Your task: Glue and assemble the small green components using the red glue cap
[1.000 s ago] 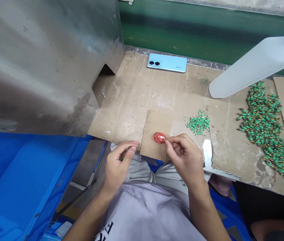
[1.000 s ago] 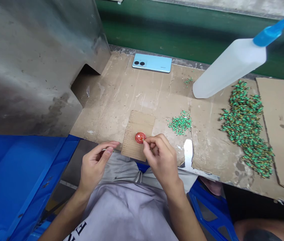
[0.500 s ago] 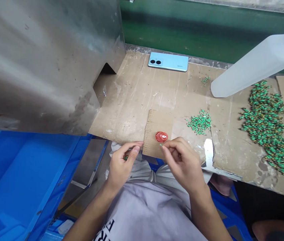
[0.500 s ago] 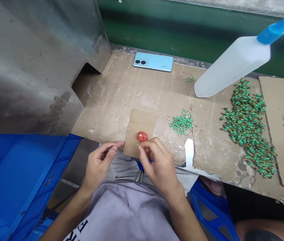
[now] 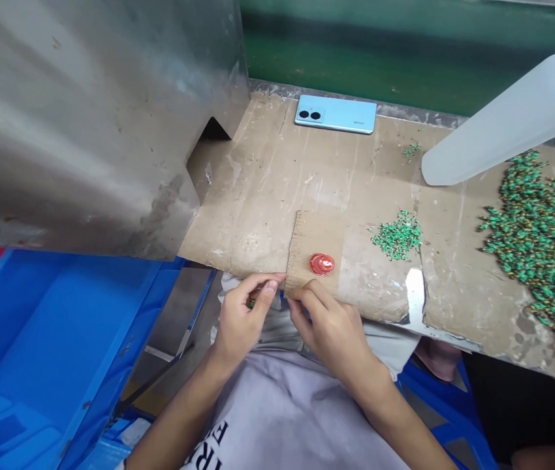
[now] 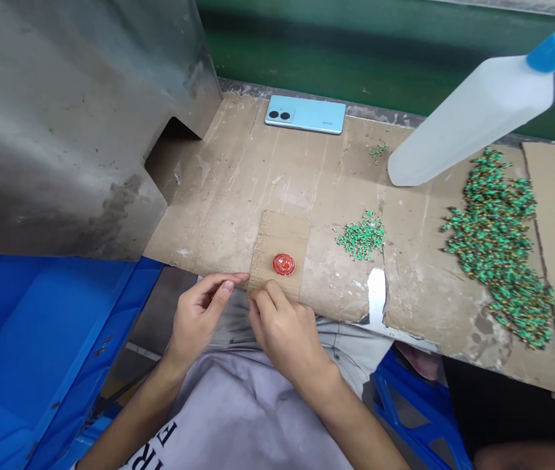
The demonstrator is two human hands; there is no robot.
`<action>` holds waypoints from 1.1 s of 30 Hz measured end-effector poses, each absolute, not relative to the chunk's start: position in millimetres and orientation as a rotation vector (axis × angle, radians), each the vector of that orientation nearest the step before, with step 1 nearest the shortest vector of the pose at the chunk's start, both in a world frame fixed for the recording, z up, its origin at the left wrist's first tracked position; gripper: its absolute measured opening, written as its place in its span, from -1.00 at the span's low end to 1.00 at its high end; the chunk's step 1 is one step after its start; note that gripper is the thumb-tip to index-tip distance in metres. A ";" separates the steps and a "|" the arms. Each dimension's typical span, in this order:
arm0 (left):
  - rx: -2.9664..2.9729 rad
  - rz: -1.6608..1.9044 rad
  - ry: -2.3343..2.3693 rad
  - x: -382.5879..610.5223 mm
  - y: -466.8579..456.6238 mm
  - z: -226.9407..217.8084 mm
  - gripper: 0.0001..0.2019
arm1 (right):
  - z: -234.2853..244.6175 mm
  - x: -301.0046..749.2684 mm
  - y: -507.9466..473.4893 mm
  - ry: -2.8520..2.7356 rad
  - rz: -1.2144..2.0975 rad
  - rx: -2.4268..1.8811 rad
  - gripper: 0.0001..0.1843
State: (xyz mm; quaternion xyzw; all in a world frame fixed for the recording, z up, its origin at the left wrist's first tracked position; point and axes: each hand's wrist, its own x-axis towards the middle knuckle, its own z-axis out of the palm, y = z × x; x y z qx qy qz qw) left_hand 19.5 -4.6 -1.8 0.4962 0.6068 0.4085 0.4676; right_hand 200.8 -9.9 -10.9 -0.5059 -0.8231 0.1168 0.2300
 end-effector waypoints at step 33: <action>0.951 1.218 1.008 33.0 -22.3 5.9 -0.87 | 31.1 216.1 -16.6 -1.042 1.541 -1.112 -0.74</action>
